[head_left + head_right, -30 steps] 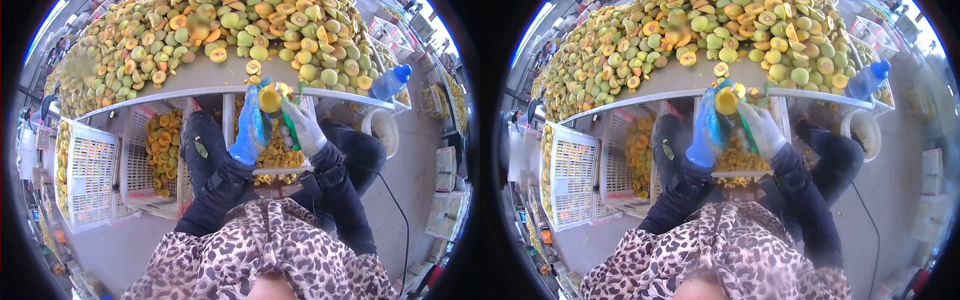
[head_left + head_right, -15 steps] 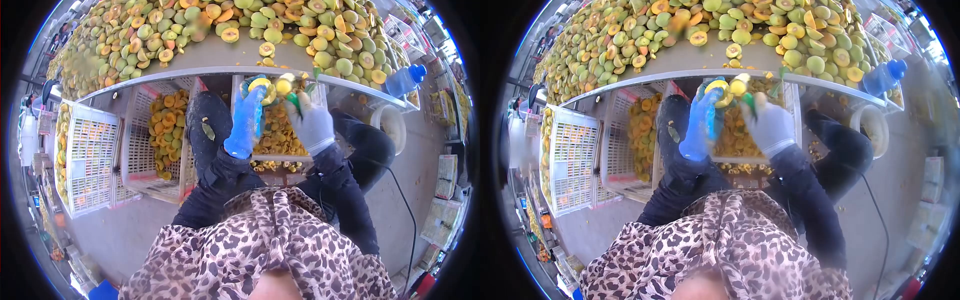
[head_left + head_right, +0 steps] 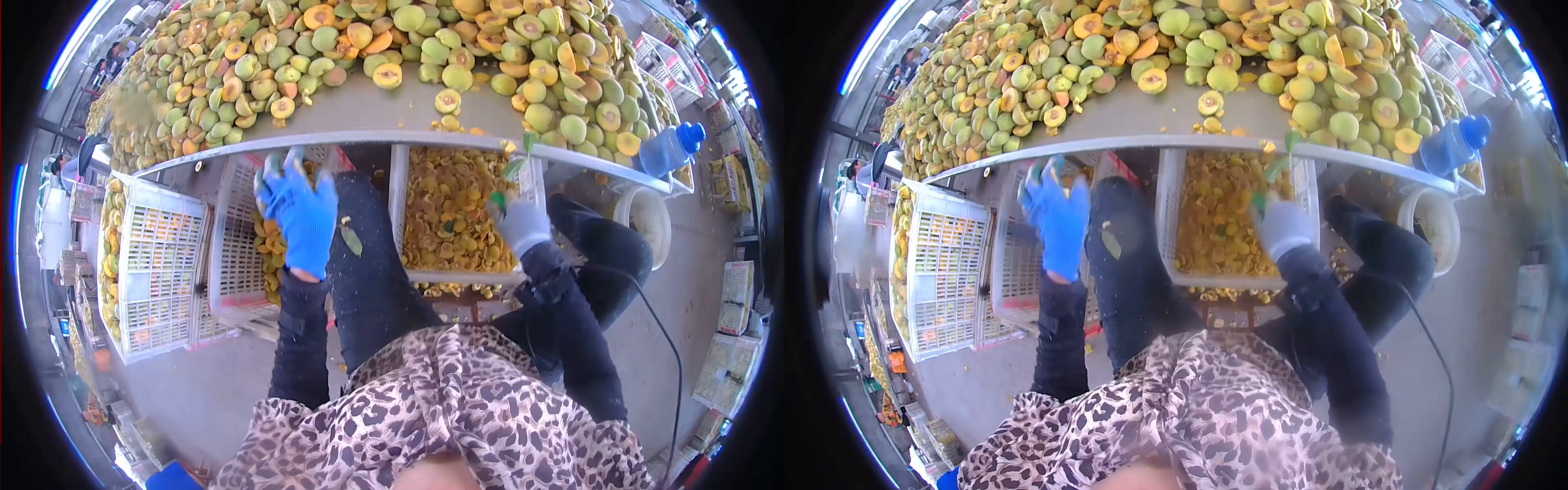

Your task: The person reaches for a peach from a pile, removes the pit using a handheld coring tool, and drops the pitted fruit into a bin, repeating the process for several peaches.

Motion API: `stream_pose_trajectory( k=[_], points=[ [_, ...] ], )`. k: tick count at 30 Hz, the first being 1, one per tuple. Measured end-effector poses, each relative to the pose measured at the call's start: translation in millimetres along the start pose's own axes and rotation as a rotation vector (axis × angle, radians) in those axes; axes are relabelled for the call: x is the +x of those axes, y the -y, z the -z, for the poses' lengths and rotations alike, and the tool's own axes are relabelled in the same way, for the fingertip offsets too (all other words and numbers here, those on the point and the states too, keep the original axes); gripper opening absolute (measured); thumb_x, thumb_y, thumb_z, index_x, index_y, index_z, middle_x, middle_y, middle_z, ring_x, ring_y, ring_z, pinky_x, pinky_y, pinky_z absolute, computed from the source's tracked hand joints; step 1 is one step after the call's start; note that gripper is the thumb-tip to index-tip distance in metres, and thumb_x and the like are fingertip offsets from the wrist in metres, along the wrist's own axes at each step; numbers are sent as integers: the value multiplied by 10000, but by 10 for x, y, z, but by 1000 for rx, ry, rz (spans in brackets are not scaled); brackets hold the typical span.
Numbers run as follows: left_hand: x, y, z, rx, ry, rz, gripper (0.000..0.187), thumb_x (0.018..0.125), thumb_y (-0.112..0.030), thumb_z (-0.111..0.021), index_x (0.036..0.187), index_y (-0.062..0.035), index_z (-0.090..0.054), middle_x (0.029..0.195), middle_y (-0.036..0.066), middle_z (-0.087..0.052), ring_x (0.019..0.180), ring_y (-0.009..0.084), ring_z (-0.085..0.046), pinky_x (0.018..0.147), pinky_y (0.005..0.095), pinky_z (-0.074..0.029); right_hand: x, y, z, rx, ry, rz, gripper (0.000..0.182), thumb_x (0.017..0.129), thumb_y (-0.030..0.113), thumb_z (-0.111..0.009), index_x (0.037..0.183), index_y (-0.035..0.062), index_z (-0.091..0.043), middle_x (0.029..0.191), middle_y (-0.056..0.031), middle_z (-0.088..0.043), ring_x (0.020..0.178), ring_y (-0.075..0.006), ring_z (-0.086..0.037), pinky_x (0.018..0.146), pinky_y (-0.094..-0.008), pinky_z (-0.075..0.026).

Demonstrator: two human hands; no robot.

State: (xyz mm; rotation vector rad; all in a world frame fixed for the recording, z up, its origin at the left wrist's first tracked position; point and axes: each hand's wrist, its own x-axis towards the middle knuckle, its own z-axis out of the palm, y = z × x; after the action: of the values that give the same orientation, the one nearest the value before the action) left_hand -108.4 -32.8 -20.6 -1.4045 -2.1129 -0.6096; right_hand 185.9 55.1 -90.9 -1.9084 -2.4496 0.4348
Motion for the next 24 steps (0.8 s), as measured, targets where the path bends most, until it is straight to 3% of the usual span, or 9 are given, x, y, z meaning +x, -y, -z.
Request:
stream_pose_trajectory(
  k=[5,7,12,14,15,16,18,21,24],
  points=[
    [749,-926,-1307,-786,97,-196,586,824,-284,-613,1308,-6,-436,1174,243,-527,1091,404,-508,938,472,-416,-150,270,2,261,42,156,369,912,432,-503,897,66,-551,723,-192,-647,693,-384,-638,618,-486,-493],
    [827,-1240,-1597,-629,452,-141,635,820,-303,-604,1328,16,-398,1155,233,-538,1061,405,-526,898,458,-446,-213,311,80,283,51,176,344,907,411,-521,892,68,-550,709,-185,-641,677,-384,-632,606,-483,-489],
    [844,-1465,-1847,-410,509,-328,581,790,-252,-611,1282,11,-448,1040,216,-576,946,370,-572,839,428,-477,-294,165,96,444,3,221,267,898,318,-581,892,54,-542,675,-204,-605,640,-406,-598,548,-480,-455],
    [914,-1426,-1736,-735,631,-177,457,788,-223,-593,1184,-2,-543,958,165,-606,900,308,-593,829,436,-482,-270,123,113,429,53,214,261,905,305,-577,900,47,-544,680,-206,-602,652,-407,-599,549,-464,-456],
    [988,-1485,-1419,-1139,826,283,385,773,-147,-600,1111,37,-593,921,184,-648,839,309,-630,780,404,-504,-248,129,190,512,19,221,247,910,291,-572,915,45,-548,675,-207,-598,656,-407,-600,547,-456,-453],
    [934,-1413,-1390,-1131,828,281,385,773,-147,-600,1111,37,-593,921,184,-648,839,309,-630,780,404,-504,-230,150,268,600,-15,224,233,915,276,-567,930,44,-552,671,-208,-594,660,-407,-602,545,-447,-450],
    [773,-1172,-1324,-2127,844,757,386,808,-135,-567,1137,66,-562,1079,186,-627,962,278,-621,834,387,-517,-184,225,435,679,-22,209,232,923,261,-540,918,30,-554,675,-203,-606,643,-373,-627,577,-448,-478],
    [551,-1228,-566,-2633,862,922,426,863,-166,-546,1211,79,-510,1209,200,-564,1078,273,-578,931,393,-490,-158,410,702,914,-91,265,235,932,240,-542,880,11,-557,676,-226,-594,647,-387,-620,551,-430,-459],
    [358,-1183,-255,-2489,940,764,481,910,-223,-527,1290,62,-450,1278,191,-514,1162,265,-524,1024,396,-421,-218,543,943,759,-194,324,247,935,225,-547,852,-7,-560,675,-238,-585,652,-396,-613,530,-422,-440]
  ],
)
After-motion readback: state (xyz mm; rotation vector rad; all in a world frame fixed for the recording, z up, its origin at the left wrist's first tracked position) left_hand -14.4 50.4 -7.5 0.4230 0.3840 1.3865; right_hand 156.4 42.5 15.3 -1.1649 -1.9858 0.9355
